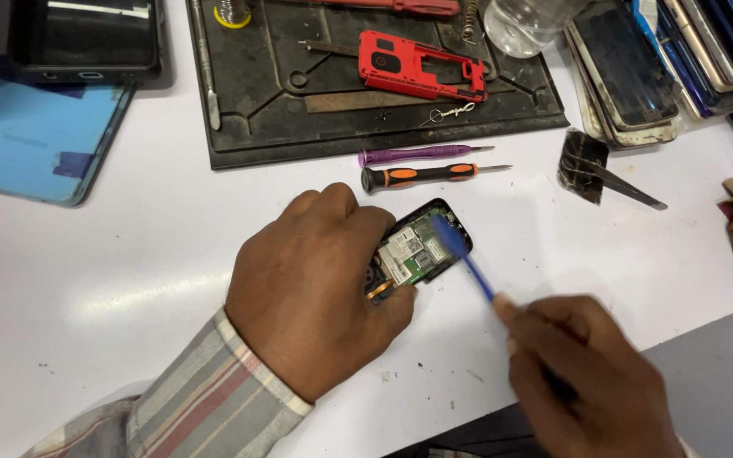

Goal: The person disassembles a red mobile phone using a purple screwdriver and a black screwdriver, removes the back cover, sprays liquid on the internal components, and cleans them with a blue brush. The person then uses a soldering iron on the circuit board.

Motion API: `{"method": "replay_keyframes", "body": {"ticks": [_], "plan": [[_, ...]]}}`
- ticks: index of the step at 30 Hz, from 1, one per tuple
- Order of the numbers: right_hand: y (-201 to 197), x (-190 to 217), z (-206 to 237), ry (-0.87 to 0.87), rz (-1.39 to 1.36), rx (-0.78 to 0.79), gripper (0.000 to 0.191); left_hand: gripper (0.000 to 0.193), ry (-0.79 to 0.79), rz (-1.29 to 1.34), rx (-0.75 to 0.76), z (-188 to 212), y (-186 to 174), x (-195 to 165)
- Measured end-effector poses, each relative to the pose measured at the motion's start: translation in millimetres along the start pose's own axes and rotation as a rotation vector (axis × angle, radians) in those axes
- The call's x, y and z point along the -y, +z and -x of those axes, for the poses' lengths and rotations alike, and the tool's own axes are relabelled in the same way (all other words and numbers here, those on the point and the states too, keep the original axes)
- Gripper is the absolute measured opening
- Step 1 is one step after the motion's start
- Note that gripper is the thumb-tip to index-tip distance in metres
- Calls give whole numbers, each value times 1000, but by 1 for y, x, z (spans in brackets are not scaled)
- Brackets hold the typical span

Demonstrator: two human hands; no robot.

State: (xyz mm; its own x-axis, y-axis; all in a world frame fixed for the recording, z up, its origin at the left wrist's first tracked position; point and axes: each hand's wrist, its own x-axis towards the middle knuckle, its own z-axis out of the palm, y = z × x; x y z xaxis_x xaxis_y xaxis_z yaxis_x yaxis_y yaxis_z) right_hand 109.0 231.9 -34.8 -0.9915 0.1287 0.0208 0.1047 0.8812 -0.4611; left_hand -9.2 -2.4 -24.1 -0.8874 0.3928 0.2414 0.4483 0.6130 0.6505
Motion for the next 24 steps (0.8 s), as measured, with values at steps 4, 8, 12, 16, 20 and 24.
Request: {"method": "replay_keyframes", "body": {"ticks": [4,8,12,16,20,24], "plan": [[3,-5,2,-182,-73,-19,29,35,-35,-9,30,-1,-3,-1],[2,-10,3,-94,-64,50,37,38,-45,-5,52,0,-4,-3],[-1,-10,0,-164,-67,-24,36,44,-42,-1,103,4,-5,-2],[1,-8,10,-98,-90,3,36,48,-47,48,114,7,-5,1],[8,-11,19,-69,-25,69,36,54,-18,83,64,7,-3,2],[7,-12,15,16,34,28,36,53,-21,85,71,6,-3,2]]}}
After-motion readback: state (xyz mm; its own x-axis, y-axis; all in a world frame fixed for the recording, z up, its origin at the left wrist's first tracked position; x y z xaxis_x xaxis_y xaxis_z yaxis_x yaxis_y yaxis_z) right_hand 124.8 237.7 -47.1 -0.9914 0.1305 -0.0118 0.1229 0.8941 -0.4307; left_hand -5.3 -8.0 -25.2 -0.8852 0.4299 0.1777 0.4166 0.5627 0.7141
